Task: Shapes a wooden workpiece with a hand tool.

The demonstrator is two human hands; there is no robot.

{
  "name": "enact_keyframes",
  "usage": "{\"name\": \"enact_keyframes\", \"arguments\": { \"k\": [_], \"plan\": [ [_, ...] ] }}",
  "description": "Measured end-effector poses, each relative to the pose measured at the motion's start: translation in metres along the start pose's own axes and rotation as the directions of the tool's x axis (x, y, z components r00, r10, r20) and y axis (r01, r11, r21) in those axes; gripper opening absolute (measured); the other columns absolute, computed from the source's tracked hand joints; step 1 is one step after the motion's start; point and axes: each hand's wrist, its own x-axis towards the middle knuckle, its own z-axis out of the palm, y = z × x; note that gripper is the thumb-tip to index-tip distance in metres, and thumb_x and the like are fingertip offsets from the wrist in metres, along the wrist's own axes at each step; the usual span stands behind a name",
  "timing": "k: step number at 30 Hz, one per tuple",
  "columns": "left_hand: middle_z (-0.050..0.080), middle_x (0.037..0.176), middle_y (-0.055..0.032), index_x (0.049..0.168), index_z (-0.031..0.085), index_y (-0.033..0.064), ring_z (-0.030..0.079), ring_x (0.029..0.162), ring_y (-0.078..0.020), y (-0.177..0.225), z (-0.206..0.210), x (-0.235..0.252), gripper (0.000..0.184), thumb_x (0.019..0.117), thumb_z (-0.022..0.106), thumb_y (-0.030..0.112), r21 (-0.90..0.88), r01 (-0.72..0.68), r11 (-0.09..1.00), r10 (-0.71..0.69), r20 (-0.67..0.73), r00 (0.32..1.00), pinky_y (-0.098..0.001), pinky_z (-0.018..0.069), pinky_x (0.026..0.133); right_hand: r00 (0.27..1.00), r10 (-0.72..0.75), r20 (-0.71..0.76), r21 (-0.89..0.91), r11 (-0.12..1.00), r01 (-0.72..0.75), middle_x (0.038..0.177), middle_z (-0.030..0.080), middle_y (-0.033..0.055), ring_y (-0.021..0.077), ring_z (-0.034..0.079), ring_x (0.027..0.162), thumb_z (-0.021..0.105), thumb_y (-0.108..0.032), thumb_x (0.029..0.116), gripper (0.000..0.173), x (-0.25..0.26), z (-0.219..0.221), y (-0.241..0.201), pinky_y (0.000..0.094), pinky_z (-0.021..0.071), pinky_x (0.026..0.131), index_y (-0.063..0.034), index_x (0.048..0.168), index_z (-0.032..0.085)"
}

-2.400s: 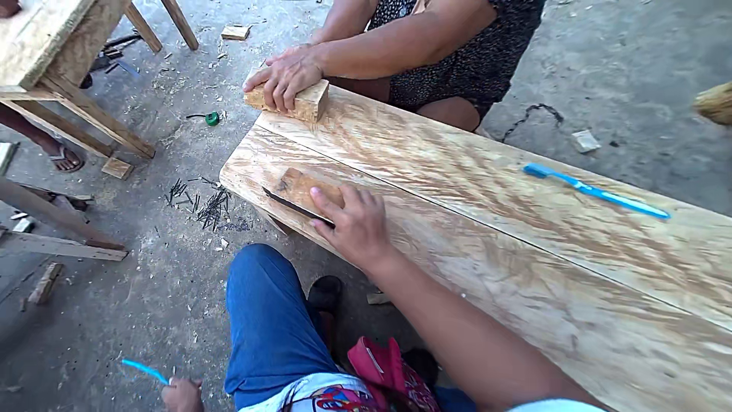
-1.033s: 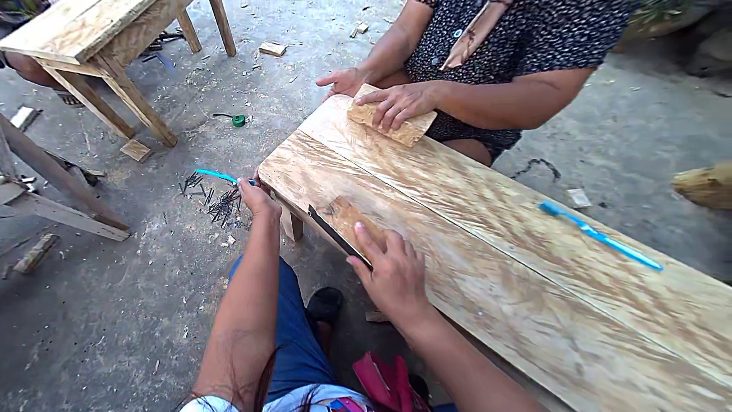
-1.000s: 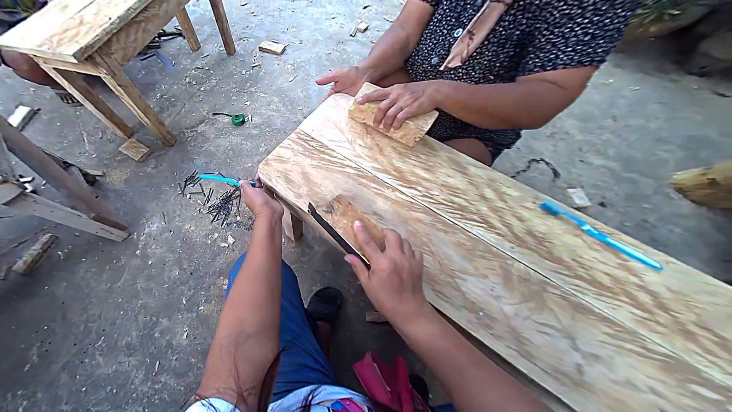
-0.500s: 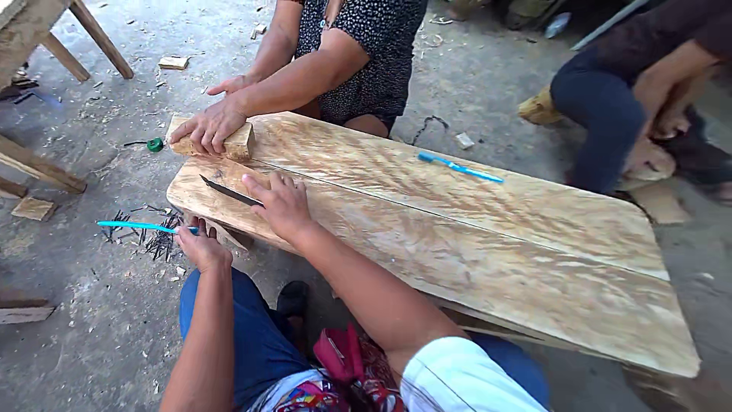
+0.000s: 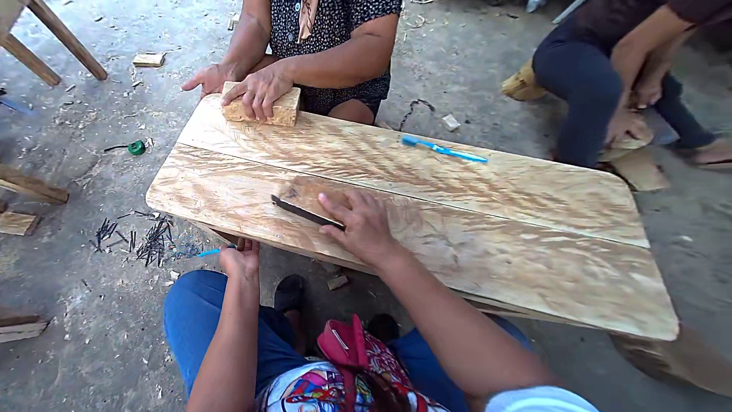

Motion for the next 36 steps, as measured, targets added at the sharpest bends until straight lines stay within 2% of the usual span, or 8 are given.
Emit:
{"name": "enact_keyframes", "arguments": {
  "k": [5, 10, 16, 20, 23, 27, 31, 36],
  "plan": [
    [0.049, 0.104, -0.0113, 0.114, 0.040, 0.0099, 0.056, 0.094, -0.0237, -0.026, 0.006, 0.004, 0.030, 0.1088, 0.020, 0.032, -0.168, 0.022, 0.985, -0.018, 0.029, 0.999, -0.0461, 0.0518, 0.083, 0.974, -0.010, 0.228, 0.050, 0.999, -0.001, 0.136, 0.062, 0.0199, 0.0411, 0.059, 0.121, 0.073, -0.038, 0.0945, 0.057, 0.076, 0.034, -0.060, 0.0623, 0.0442, 0.095, -0.0366, 0.149, 0.056],
    [0.045, 0.151, -0.0147, 0.152, 0.032, 0.0115, 0.050, 0.136, -0.0312, -0.029, 0.014, 0.005, 0.056, 0.1104, 0.012, 0.043, -0.104, -0.071, 0.992, 0.083, 0.120, 0.989, -0.0608, 0.0467, 0.103, 0.945, 0.000, 0.328, 0.081, 0.996, -0.029, 0.139, 0.059, 0.0164, 0.0387, 0.055, 0.125, 0.070, -0.033, 0.0976, 0.058, 0.075, 0.013, -0.047, 0.0603, 0.0428, 0.096, -0.0377, 0.152, 0.051],
    [0.047, 0.151, -0.0132, 0.152, 0.034, 0.0140, 0.051, 0.134, -0.0314, -0.033, 0.016, 0.011, 0.058, 0.1103, 0.011, 0.047, -0.077, -0.086, 0.993, 0.097, 0.143, 0.985, -0.0622, 0.0474, 0.102, 0.979, 0.185, 0.091, -0.049, 0.982, -0.181, 0.134, 0.061, 0.0214, 0.0458, 0.060, 0.114, 0.075, -0.037, 0.0931, 0.057, -0.041, -0.051, 0.064, 0.0673, 0.0469, 0.087, -0.0300, 0.148, 0.059],
    [0.054, 0.141, -0.0150, 0.145, 0.041, 0.0100, 0.057, 0.126, -0.0307, -0.034, 0.024, 0.010, 0.052, 0.1116, 0.020, 0.044, -0.094, -0.094, 0.991, 0.104, 0.106, 0.989, -0.0588, 0.0510, 0.098, 0.988, 0.150, 0.026, -0.053, 0.987, -0.148, 0.132, 0.060, 0.0281, 0.0506, 0.059, 0.112, 0.071, -0.042, 0.0929, 0.057, -0.073, -0.064, 0.104, 0.0700, 0.0440, 0.087, -0.0185, 0.144, 0.063],
    [0.057, 0.136, -0.0146, 0.142, 0.044, 0.0094, 0.059, 0.121, -0.0302, -0.036, 0.022, 0.013, 0.049, 0.1117, 0.023, 0.042, -0.101, -0.093, 0.991, 0.103, 0.098, 0.990, -0.0569, 0.0523, 0.095, 0.998, 0.064, 0.028, -0.024, 0.998, -0.064, 0.128, 0.061, 0.0289, 0.0505, 0.060, 0.110, 0.074, -0.040, 0.0910, 0.055, -0.038, -0.045, 0.082, 0.0682, 0.0441, 0.085, -0.0166, 0.140, 0.066],
    [0.058, 0.133, -0.0148, 0.140, 0.046, 0.0091, 0.059, 0.119, -0.0297, -0.036, 0.024, 0.014, 0.050, 0.1118, 0.024, 0.043, -0.100, -0.098, 0.990, 0.107, 0.093, 0.990, -0.0570, 0.0528, 0.093, 0.992, -0.096, 0.086, 0.050, 0.995, 0.092, 0.126, 0.065, 0.0238, 0.0468, 0.062, 0.110, 0.080, -0.032, 0.0880, 0.053, 0.049, 0.008, 0.016, 0.0663, 0.0467, 0.087, -0.0264, 0.139, 0.067],
    [0.058, 0.134, -0.0158, 0.141, 0.045, 0.0088, 0.060, 0.118, -0.0302, -0.032, 0.023, 0.017, 0.049, 0.1119, 0.024, 0.042, -0.082, -0.114, 0.990, 0.123, 0.101, 0.987, -0.0576, 0.0529, 0.093, 0.961, -0.124, 0.248, 0.127, 0.987, 0.094, 0.138, 0.061, 0.0176, 0.0425, 0.055, 0.126, 0.076, -0.034, 0.0922, 0.056, 0.130, 0.051, -0.059, 0.0672, 0.0411, 0.100, -0.0367, 0.146, 0.059],
    [0.056, 0.137, -0.0168, 0.143, 0.042, 0.0068, 0.059, 0.120, -0.0314, -0.034, 0.018, 0.021, 0.051, 0.1120, 0.021, 0.041, -0.052, -0.155, 0.986, 0.161, 0.138, 0.977, -0.0581, 0.0523, 0.095, 0.927, -0.086, 0.366, 0.112, 0.993, 0.048, 0.145, 0.056, 0.0148, 0.0381, 0.050, 0.133, 0.073, -0.034, 0.0953, 0.061, 0.139, 0.042, -0.068, 0.0621, 0.0395, 0.102, -0.0403, 0.151, 0.051]
  ]
}}
